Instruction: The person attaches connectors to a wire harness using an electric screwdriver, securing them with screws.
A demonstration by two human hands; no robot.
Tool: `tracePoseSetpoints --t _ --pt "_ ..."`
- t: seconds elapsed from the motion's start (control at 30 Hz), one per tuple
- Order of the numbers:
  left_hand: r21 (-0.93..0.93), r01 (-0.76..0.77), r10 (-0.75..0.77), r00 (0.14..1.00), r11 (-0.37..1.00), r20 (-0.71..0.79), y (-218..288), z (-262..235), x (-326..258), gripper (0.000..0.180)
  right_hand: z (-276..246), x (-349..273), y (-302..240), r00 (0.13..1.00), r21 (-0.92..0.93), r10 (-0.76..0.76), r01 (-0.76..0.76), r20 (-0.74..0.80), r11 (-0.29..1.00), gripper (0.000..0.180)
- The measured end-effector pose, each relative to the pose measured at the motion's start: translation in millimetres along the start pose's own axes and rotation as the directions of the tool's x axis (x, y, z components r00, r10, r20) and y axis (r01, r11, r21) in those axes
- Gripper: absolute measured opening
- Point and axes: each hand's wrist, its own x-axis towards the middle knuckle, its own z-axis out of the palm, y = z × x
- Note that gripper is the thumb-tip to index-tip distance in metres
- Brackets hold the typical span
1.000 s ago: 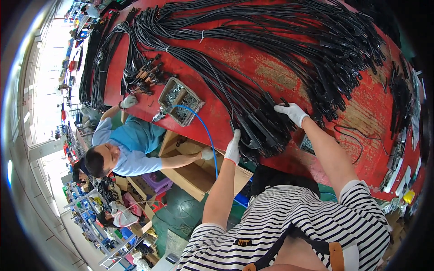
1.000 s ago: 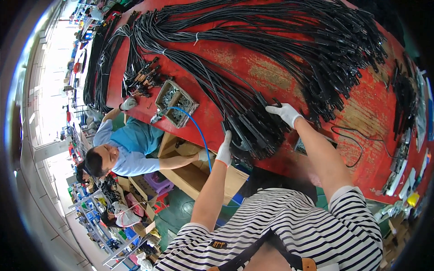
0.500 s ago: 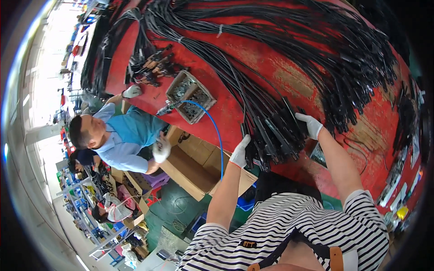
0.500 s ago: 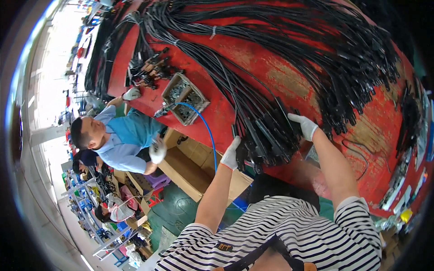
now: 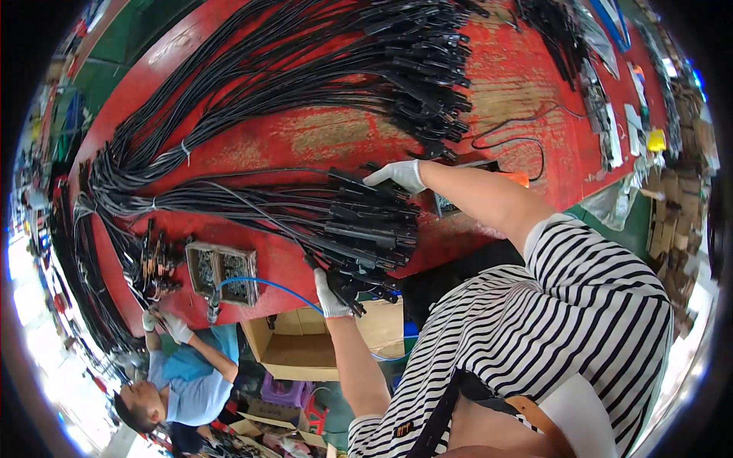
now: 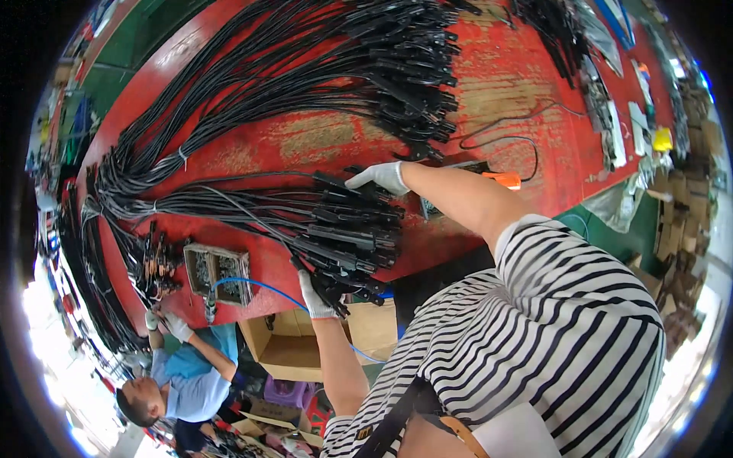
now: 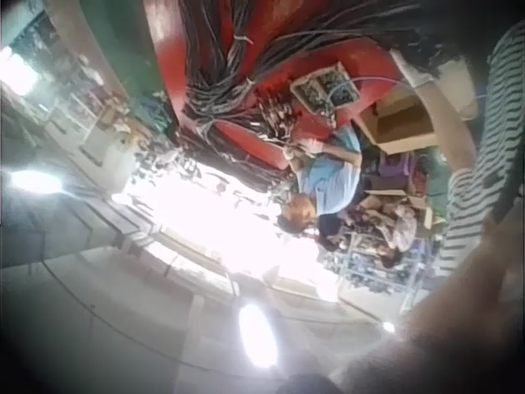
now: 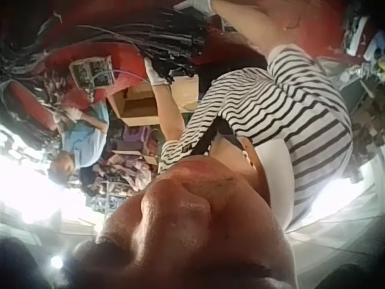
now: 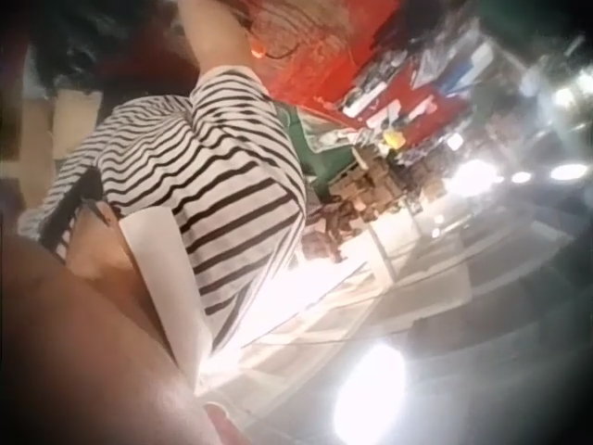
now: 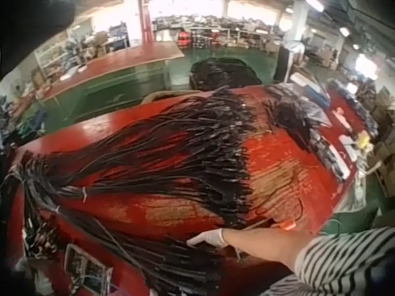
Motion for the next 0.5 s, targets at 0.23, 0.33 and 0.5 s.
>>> tracePoseSetpoints --t 0.23,0.33,0.5 --pt "0.041 -0.028 0.029 0.999 0.999 -0.032 -4.5 42.4 -8.4 0.067 13.0 -0.3 19.1 0.987 -0.237 -0.157 0.158 0.021 0.959 0.050" --pt "0.201 -0.005 0.037 0.987 0.980 -0.157 -1.0 11.9 5.4 0.058 5.3 9.4 24.6 0.994 -0.280 -0.093 0.103 0.051 0.954 0.057" --pt "0.520 0.024 0.171 0.930 0.854 -0.324 3.5 -0.4 15.6 0.067 6.2 -4.6 -15.4 0.989 -0.571 -0.147 0.139 0.032 0.809 0.070"
